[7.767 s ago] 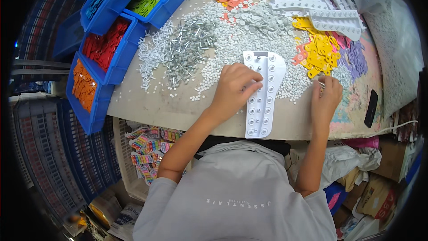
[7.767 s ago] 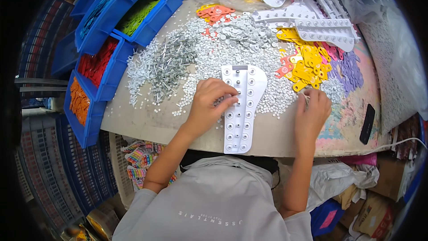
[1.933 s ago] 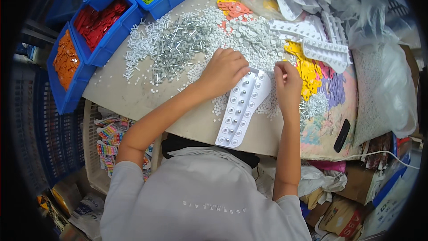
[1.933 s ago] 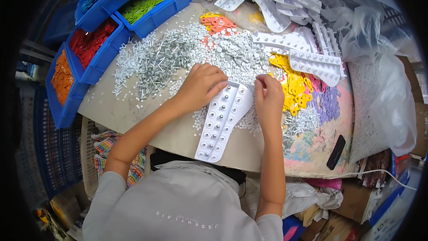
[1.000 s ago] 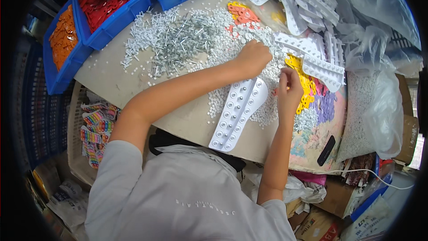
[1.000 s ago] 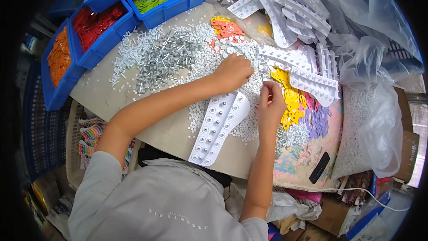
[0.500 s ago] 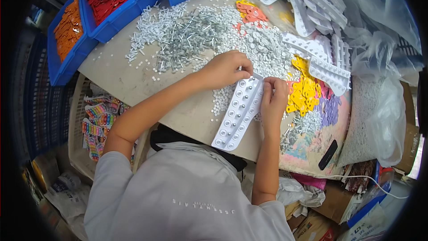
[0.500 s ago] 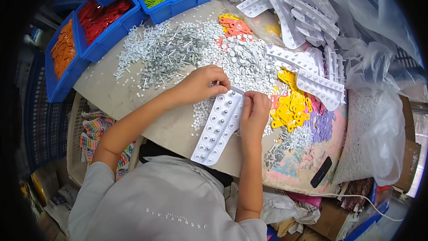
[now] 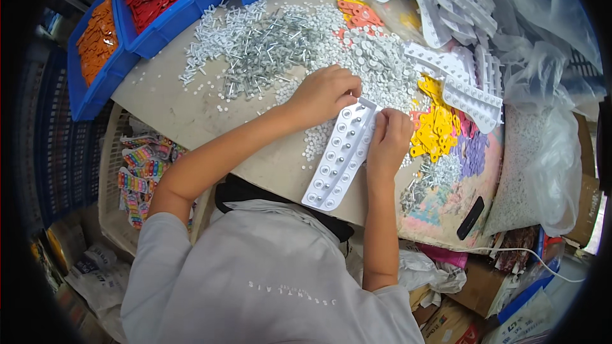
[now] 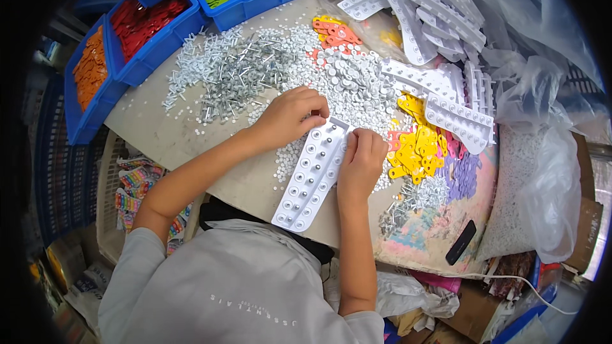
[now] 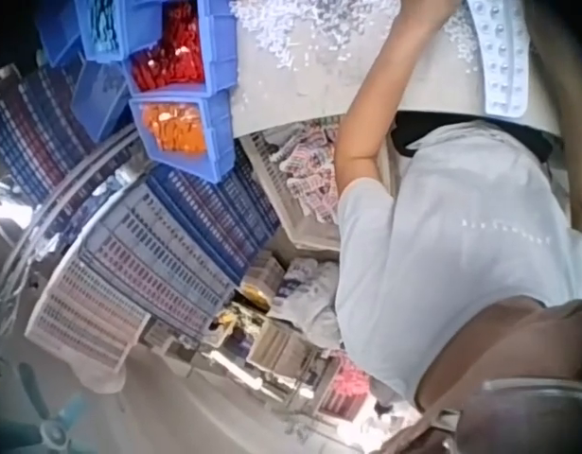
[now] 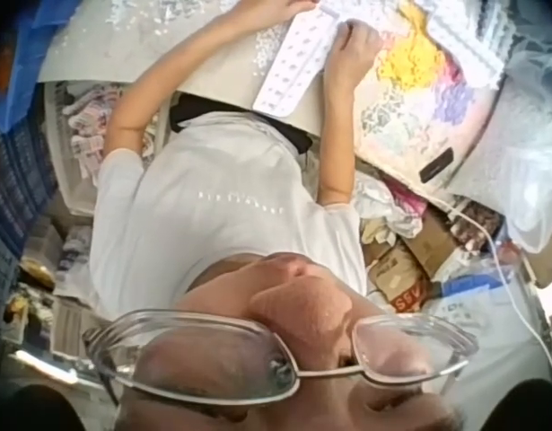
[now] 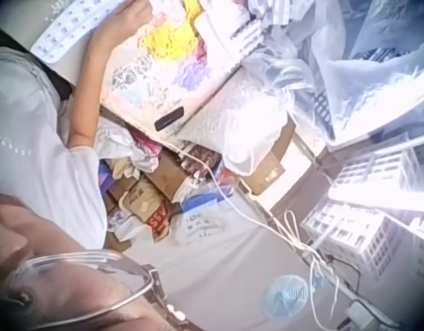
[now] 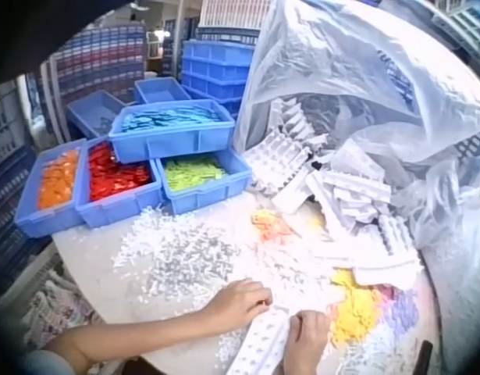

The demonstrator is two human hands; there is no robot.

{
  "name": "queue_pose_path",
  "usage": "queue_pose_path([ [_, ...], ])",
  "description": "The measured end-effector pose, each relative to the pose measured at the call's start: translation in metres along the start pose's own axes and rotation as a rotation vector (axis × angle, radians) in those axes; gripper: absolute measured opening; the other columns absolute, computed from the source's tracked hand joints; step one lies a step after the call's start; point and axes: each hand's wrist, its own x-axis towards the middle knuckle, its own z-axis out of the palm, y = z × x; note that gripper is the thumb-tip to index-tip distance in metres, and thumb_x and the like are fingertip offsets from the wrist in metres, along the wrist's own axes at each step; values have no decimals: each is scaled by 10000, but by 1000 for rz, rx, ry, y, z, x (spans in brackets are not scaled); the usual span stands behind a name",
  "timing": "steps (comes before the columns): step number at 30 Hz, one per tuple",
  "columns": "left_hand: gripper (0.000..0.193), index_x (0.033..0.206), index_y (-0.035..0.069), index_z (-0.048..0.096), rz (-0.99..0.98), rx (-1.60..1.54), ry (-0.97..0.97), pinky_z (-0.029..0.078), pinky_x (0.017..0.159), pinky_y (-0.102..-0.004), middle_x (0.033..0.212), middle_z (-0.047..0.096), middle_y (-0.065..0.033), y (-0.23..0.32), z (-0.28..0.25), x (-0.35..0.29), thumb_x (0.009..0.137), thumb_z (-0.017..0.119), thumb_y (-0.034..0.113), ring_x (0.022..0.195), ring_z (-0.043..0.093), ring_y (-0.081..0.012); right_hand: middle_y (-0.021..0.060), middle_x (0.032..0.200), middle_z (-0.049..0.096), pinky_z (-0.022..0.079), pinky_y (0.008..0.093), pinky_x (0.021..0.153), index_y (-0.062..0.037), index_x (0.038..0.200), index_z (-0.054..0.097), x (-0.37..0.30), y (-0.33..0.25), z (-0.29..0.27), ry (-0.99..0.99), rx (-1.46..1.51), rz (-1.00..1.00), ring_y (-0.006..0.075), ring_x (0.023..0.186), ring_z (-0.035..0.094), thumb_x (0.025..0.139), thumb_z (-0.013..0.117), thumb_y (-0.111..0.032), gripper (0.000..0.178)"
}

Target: Assemble a toy xylophone by inserting various components into a plastic base.

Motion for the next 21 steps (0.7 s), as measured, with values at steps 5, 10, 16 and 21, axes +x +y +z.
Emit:
queue_pose_path([
  [5,78,813,92,654,345,290,118,446,814,-372,844,588,-42,-11,3,-7,823,703,152,912,572,-236,118,984,631,482,405,808,-25,985,633,0,-4,-1,-2,-65,-36,318,937,572,922,661,-103,104],
  [10,96,798,71,676,252,-25,66,448,846,-386,888,623,-32,-21,2,-7,806,715,160,921,577,-246,101,969,630,470,405,802,-39,962,645,0,-8,0,47,-136,-32,306,923,576,911,679,-122,103],
  [16,84,810,83,704,133,-130,-56,430,901,-380,874,642,-28,-25,1,6,777,731,156,952,585,-241,84,916,616,431,406,792,-64,942,658,-2,-1,2,77,-198,-94,287,880,571,884,706,-135,103],
  [21,83,826,108,724,165,-151,-99,406,940,-385,866,648,-16,-30,-5,7,766,744,162,956,591,-225,92,897,622,438,405,796,-50,932,661,-3,0,3,53,-122,-58,294,879,569,884,703,-121,96],
])
